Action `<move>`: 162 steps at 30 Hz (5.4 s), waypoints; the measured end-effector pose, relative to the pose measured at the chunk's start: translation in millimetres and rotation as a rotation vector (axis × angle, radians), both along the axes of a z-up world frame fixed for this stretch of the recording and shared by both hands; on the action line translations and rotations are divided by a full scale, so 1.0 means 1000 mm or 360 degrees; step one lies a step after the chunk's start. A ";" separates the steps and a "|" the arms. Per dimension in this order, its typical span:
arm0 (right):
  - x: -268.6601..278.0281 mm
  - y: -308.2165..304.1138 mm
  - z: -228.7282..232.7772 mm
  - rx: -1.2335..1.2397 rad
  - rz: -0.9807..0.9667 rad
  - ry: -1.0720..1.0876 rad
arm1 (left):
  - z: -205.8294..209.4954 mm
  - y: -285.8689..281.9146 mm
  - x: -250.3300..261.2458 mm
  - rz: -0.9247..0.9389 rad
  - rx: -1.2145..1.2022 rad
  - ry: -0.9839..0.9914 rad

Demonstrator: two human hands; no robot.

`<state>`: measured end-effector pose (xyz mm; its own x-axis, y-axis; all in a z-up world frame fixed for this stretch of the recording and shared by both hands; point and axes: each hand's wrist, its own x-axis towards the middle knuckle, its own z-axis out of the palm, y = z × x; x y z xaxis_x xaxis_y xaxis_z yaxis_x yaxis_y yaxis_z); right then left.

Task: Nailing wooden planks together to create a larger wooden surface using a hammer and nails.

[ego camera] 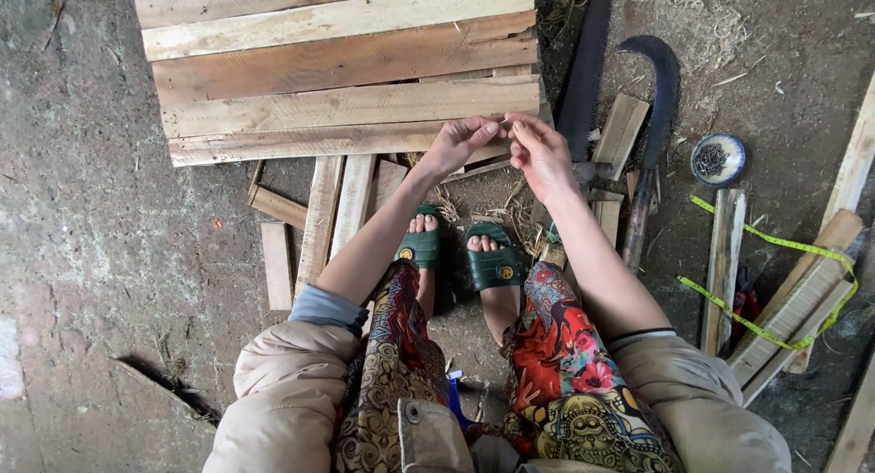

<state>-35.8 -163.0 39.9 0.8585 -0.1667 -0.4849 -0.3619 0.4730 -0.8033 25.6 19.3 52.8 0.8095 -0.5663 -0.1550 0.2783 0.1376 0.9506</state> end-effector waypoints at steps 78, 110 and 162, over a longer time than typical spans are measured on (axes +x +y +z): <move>-0.150 -0.384 -0.161 -0.2401 0.0266 0.1147 | -0.026 -0.020 -0.032 -0.0659 0.1775 -0.1710; 0.019 -0.136 0.059 0.0116 0.0177 -0.0243 | -0.069 -0.013 -0.033 -0.0513 0.1730 -0.1909; -0.005 -0.031 -0.022 -0.1449 0.0112 -0.0454 | -0.060 -0.012 -0.018 -0.0604 0.1553 -0.1600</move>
<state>-41.2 -193.6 17.7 0.9467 -0.3204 0.0346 -0.0993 -0.3924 -0.9144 7.1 7.6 -6.9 0.6345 -0.7702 -0.0647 -0.6779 -0.5948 0.4321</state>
